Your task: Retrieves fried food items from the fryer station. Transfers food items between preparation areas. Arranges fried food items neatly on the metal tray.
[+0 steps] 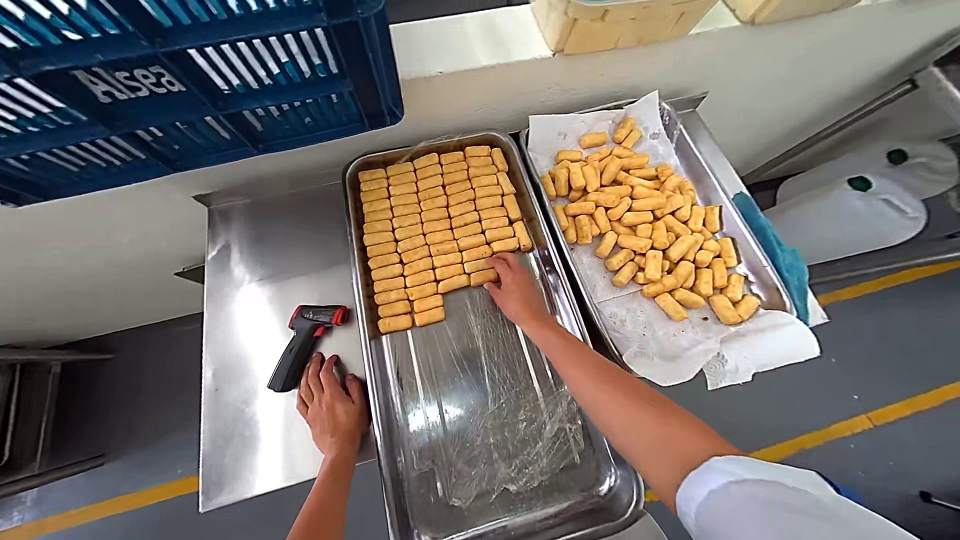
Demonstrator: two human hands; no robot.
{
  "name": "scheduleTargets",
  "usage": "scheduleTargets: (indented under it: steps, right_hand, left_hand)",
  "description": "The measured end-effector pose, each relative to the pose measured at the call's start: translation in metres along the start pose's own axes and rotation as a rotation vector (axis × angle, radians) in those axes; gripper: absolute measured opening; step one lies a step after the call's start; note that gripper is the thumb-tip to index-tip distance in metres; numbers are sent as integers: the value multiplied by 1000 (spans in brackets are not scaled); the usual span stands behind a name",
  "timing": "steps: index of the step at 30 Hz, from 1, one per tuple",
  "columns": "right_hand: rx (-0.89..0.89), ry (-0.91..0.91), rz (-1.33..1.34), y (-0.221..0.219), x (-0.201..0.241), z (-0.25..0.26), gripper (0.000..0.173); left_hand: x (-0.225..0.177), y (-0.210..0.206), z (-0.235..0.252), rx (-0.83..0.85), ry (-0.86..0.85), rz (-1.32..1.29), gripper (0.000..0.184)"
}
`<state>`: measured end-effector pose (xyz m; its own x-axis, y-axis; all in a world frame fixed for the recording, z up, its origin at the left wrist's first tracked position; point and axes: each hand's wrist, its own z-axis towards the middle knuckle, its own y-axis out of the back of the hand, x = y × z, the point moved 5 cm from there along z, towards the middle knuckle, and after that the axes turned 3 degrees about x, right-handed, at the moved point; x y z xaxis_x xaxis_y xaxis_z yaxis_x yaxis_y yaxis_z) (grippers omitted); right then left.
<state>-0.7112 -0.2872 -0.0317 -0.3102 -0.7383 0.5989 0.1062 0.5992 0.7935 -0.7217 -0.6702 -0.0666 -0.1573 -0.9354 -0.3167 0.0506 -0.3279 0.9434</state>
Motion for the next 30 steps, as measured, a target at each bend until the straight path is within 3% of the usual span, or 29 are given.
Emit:
scheduleTargets:
  steps: [4,6,9,11,14,20,26,30]
  right_hand:
    - [15,28,14,5,-5,3,45]
    - [-21,-6,-1,36,-15,2,41]
    - [-219,-209,-67,115,-54,2,36]
    - [-245,-384,-95,141,-91,6,44]
    - [-162,-513,-164,137,-119,17,62]
    - [-160,-533,-202,122,-115,32,71]
    - [-110,-525,-275,123,-119,43,69]
    - [-16,-400,-365,128,-117,33,61]
  left_hand:
    - [-3,2,0,-7,7,6,57]
    - [-2,1,1,-6,10,-1,57]
    - [-3,2,3,0,14,-4,57]
    - [-3,3,2,6,17,-5,58]
    - [-3,3,2,-4,18,0,58]
    - [-1,2,2,-2,24,7,57]
    - [-1,3,2,10,22,9,58]
    - [-2,2,2,5,27,-1,58]
